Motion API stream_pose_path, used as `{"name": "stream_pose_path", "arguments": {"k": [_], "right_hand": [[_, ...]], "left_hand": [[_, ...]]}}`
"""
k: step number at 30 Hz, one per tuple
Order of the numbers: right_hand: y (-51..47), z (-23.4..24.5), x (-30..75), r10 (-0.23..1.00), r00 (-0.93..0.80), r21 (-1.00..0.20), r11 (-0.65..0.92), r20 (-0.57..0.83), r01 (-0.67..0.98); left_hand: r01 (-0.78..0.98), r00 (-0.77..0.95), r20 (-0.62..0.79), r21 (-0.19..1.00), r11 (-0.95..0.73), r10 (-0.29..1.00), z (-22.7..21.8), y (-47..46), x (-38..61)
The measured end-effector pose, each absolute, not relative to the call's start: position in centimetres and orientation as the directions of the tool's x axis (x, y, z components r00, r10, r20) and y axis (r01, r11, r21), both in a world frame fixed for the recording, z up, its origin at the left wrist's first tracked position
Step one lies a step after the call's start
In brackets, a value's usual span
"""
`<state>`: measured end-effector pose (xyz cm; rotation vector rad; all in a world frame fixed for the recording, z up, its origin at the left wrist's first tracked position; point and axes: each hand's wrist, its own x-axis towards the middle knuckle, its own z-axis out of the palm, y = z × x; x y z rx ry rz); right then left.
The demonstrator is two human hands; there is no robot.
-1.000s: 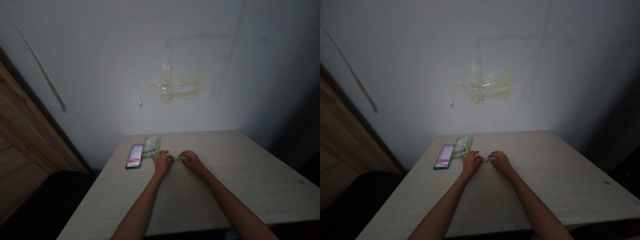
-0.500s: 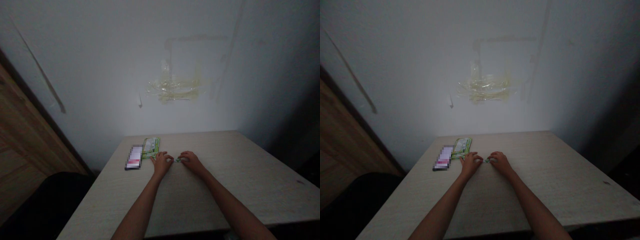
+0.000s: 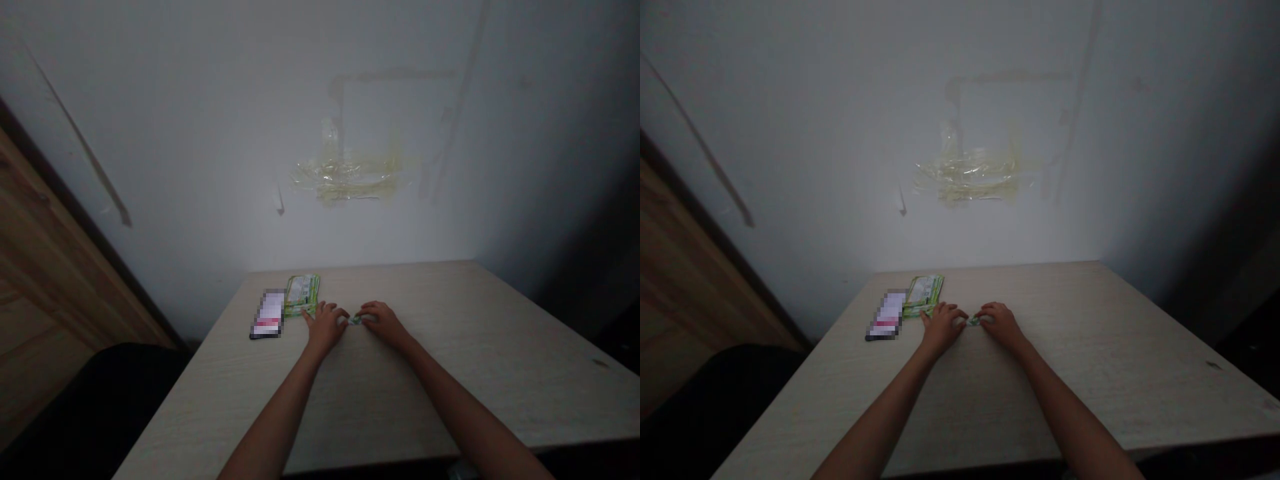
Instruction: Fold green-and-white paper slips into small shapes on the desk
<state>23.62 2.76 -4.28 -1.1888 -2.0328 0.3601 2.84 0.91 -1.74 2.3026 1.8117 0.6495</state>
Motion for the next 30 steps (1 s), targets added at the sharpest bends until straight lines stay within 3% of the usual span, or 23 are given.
{"name": "stream_pose_path", "arguments": {"k": [21,30], "right_hand": [[2.23,-3.78,23.52,0.829,-0.318,-0.491,0.536,0.460,0.687],[2.15,-3.42,23.17,0.816,-0.335,-0.520,0.563,0.471,0.642]], "left_hand": [[0.835,0.271,0.308,0.396,-0.381,0.912,-1.84,0.80,2.73],[0.827,0.276,0.344,0.392,-0.404,0.898,-2.25,1.09,3.14]]}}
